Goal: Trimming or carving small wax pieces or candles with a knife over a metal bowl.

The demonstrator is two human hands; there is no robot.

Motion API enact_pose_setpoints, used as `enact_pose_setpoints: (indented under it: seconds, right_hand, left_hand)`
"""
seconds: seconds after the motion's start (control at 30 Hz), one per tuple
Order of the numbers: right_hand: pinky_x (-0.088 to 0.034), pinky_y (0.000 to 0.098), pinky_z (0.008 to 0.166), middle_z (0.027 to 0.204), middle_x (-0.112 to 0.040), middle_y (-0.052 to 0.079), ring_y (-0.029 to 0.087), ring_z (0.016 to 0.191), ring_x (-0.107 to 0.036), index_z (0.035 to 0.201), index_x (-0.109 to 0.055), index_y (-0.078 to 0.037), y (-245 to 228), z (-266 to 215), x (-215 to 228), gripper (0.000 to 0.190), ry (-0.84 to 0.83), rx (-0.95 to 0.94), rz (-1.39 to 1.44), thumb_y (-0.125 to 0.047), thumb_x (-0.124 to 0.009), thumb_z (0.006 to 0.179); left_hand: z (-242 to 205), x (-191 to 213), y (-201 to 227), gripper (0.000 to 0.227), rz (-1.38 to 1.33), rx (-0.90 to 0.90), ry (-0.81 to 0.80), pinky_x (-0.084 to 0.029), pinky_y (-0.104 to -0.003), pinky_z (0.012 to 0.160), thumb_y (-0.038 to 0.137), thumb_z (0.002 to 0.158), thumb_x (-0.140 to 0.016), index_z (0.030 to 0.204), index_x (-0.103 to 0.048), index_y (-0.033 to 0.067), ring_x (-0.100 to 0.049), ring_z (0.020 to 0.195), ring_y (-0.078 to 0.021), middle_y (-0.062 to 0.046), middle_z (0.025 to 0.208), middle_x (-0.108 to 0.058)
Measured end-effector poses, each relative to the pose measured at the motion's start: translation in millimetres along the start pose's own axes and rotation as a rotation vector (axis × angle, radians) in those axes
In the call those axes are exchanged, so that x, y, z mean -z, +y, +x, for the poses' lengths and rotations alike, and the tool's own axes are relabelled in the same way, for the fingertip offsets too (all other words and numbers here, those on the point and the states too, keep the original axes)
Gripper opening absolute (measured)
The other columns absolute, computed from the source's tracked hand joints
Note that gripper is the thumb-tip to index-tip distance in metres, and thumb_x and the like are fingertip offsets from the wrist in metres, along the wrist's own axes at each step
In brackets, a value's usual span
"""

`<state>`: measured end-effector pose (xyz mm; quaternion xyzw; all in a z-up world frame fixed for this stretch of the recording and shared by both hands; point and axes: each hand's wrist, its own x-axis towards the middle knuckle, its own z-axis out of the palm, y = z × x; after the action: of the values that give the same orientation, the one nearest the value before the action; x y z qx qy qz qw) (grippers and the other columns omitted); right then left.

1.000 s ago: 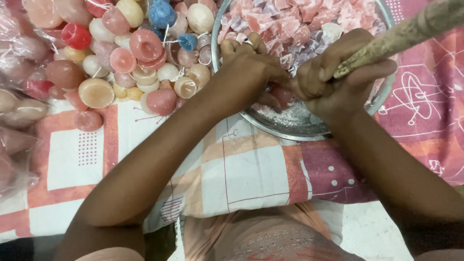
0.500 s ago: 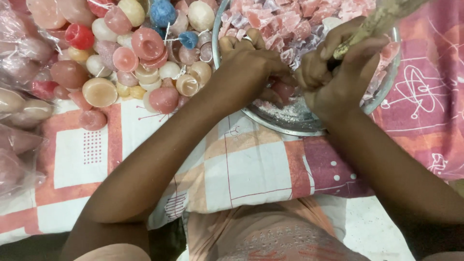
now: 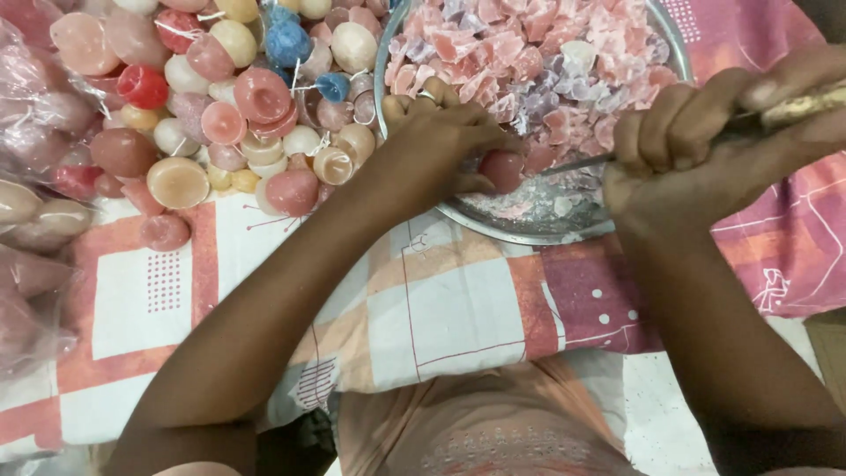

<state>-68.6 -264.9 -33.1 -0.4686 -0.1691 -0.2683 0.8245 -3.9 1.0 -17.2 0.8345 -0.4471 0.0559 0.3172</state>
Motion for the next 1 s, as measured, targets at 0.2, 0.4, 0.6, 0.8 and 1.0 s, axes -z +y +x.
enact_pose_setpoints:
  seconds: [0.2, 0.4, 0.6, 0.8, 1.0]
  right_hand:
    - [-0.017, 0.0295, 0.033, 0.049, -0.025, 0.001, 0.008, 0.037, -0.016, 0.094, -0.050, -0.014, 11, -5, -22, 0.087, -0.128, 0.002, 0.040, -0.093, -0.020, 0.077]
    - [-0.018, 0.0301, 0.034, 0.049, -0.022, -0.001, 0.009, 0.037, -0.016, 0.090, -0.047, -0.016, 23, -12, -17, 0.087, -0.315, 0.018, -0.056, -0.098, -0.019, 0.076]
    - [-0.026, 0.0298, 0.028, 0.054, -0.026, 0.002, 0.009, 0.033, -0.024, 0.091, -0.045, -0.015, 41, -2, -45, 0.067, -0.267, -0.050, -0.171, -0.081, -0.037, 0.090]
    - [-0.023, 0.0276, 0.029, 0.054, -0.024, -0.004, 0.007, 0.034, -0.021, 0.099, -0.041, -0.015, 27, 13, -43, 0.061, -0.361, -0.083, -0.234, -0.076, -0.032, 0.099]
    - [-0.022, 0.0283, 0.030, 0.051, -0.030, -0.002, 0.008, 0.038, -0.023, 0.108, -0.054, -0.015, 17, 13, 35, 0.066, -0.158, 0.002, 0.152, -0.074, -0.023, 0.103]
  left_hand:
    - [0, 2, -2, 0.049, -0.080, -0.021, -0.056, -0.044, -0.042, 0.094, 0.025, 0.074, -0.089, 0.122, -0.076, 0.0260, -0.067, 0.105, -0.0199, 0.002, 0.112, -0.072]
    - [4, 1, -3, 0.049, -0.040, -0.034, -0.060, -0.042, -0.041, 0.089, 0.021, 0.070, -0.091, 0.116, -0.078, 0.0238, -0.067, 0.098, -0.0201, 0.002, 0.103, -0.073]
    - [6, 2, 1, 0.050, -0.009, 0.034, -0.078, -0.043, -0.043, 0.089, 0.024, 0.062, -0.092, 0.110, -0.081, 0.0270, -0.064, 0.096, -0.0212, 0.004, 0.096, -0.075]
    - [4, 6, 7, 0.048, 0.000, 0.028, -0.027, -0.046, -0.043, 0.090, 0.031, 0.065, -0.090, 0.112, -0.079, 0.0280, -0.060, 0.103, -0.0253, 0.005, 0.101, -0.073]
    - [3, 6, 8, 0.047, 0.020, 0.027, -0.008, -0.047, -0.043, 0.089, 0.030, 0.065, -0.089, 0.111, -0.080, 0.0292, -0.058, 0.102, -0.0282, 0.005, 0.102, -0.073]
